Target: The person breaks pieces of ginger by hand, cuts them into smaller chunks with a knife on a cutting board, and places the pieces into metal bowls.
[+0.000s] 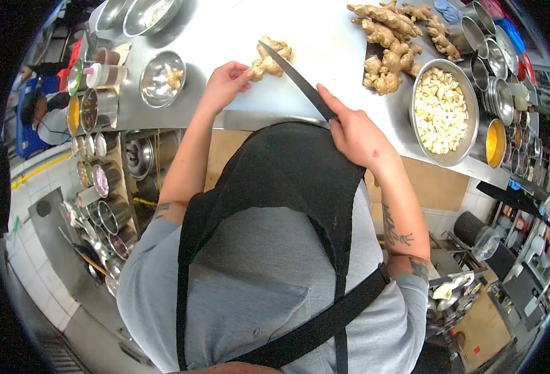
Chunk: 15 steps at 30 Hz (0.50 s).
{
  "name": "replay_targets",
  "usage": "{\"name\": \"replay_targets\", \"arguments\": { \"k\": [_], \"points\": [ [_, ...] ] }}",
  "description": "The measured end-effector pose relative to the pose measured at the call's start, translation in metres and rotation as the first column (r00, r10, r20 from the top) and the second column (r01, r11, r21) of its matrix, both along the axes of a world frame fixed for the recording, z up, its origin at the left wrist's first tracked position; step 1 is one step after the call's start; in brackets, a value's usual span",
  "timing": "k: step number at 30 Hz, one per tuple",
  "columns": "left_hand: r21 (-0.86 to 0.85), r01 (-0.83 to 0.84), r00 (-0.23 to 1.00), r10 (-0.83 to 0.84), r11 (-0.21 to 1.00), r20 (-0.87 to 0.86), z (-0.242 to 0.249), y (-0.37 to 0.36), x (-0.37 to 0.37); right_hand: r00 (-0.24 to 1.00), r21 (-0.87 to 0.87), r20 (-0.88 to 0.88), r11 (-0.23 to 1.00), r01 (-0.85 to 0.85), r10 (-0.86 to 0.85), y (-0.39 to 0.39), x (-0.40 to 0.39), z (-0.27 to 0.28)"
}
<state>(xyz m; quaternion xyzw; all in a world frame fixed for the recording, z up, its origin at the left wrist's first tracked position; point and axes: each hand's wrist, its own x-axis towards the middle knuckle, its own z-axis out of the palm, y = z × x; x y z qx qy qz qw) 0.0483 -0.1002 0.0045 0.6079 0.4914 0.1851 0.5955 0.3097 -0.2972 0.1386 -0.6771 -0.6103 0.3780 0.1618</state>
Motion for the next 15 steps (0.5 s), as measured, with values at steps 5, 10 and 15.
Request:
{"name": "replay_targets", "arguments": {
  "k": [5, 10, 15],
  "points": [
    [-0.024, 0.018, 1.0, -0.018, 1.0, 0.009, -0.012, -0.013, 0.012, 0.988, -0.044, 0.135, 0.997, -0.07, 0.075, -0.015, 0.001, -0.001],
    [0.064, 0.018, 0.996, -0.012, 0.998, -0.084, -0.015, -0.021, 0.015, 0.961, -0.052, 0.244, 0.991, -0.121, 0.13, -0.026, 0.006, -0.007],
    [0.088, 0.03, 0.994, -0.021, 0.996, -0.107, -0.017, -0.022, 0.013, 0.923, -0.086, 0.332, 0.98, -0.177, 0.196, -0.027, 0.008, -0.013]
  ]
}}
